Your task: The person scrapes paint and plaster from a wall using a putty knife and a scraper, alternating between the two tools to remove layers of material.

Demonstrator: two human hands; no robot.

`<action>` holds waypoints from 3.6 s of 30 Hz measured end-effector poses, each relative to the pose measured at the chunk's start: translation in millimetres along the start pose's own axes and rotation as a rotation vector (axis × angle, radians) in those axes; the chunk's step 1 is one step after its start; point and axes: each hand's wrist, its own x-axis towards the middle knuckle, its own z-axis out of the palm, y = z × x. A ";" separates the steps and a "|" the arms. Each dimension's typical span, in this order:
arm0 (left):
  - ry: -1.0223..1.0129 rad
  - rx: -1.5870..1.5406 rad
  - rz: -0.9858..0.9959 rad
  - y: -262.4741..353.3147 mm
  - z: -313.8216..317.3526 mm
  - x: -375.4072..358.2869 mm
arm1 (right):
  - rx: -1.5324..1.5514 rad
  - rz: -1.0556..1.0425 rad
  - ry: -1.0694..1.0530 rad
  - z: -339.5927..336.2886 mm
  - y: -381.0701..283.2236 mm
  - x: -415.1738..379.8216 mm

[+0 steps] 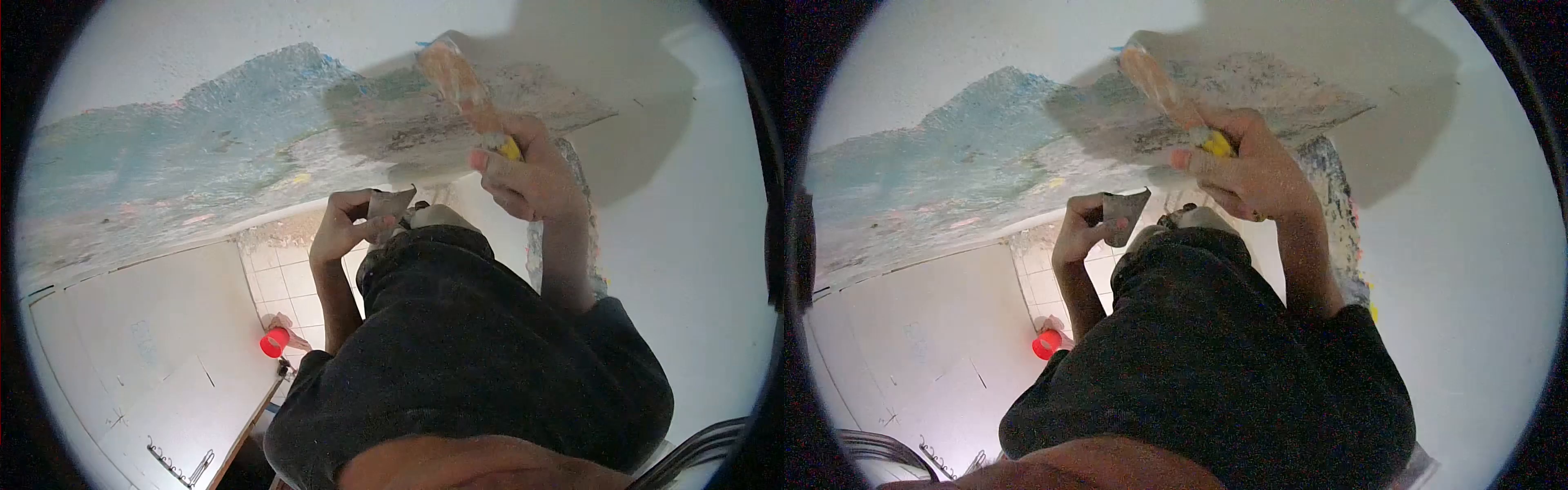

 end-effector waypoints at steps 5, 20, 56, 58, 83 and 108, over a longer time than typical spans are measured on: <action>0.015 0.034 0.031 -5.7 -1.5 0.8 | -0.028 0.024 0.031 -6.8 -1.0 -2.5; 0.079 -0.056 -0.050 0.4 -5.3 -10.6 | -0.014 0.074 0.049 -4.2 4.0 -5.0; 0.002 0.039 0.070 -3.6 0.9 2.6 | -0.030 0.041 0.070 -7.7 -4.5 -12.9; -0.029 0.058 0.071 0.2 2.1 6.3 | -0.025 0.045 0.050 -12.3 -2.4 -13.8; -0.016 0.069 0.087 -5.6 -1.7 4.5 | 0.087 0.053 0.018 4.5 12.9 1.1; -0.028 0.135 0.031 -1.1 9.6 -3.0 | 0.202 0.056 -0.025 17.8 37.5 12.4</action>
